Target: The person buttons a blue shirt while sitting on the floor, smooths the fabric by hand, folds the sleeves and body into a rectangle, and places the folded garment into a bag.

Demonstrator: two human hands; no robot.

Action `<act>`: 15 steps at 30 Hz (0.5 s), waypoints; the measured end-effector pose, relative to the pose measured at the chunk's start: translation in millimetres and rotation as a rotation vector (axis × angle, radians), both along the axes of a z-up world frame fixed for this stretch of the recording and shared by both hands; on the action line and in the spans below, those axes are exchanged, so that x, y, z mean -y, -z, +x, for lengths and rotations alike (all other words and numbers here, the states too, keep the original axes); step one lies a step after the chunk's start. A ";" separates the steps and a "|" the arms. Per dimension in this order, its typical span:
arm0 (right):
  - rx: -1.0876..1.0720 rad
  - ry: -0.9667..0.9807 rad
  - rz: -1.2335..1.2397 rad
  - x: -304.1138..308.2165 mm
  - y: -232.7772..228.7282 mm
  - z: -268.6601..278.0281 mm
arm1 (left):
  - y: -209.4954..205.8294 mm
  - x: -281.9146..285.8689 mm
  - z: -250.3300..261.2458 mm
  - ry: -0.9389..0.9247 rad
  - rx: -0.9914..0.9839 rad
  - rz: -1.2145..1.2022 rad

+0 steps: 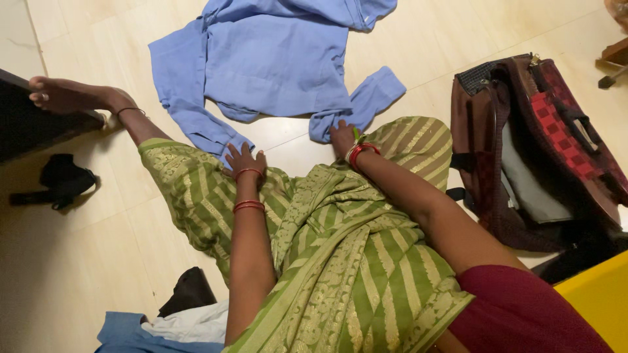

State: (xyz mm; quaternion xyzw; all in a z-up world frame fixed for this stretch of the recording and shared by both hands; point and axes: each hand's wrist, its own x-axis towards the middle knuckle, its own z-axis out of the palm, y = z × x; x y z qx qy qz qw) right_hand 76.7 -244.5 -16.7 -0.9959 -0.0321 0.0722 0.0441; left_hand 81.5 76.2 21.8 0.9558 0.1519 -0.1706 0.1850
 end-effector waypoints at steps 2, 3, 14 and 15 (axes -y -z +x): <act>-0.093 -0.060 0.139 -17.4 -16.1 -4.9 | 11.1 -2.2 3.2 -0.068 0.102 -0.007; -0.088 -0.042 0.300 -23.8 -23.4 -6.8 | 15.7 -0.8 2.4 -0.079 0.224 0.017; -0.367 -0.245 1.027 -104.0 -106.3 -32.7 | 60.0 18.8 4.1 -0.254 0.084 -1.236; -0.381 -0.255 1.002 -100.1 -114.0 -32.3 | 62.1 12.7 4.9 -0.355 0.149 -1.193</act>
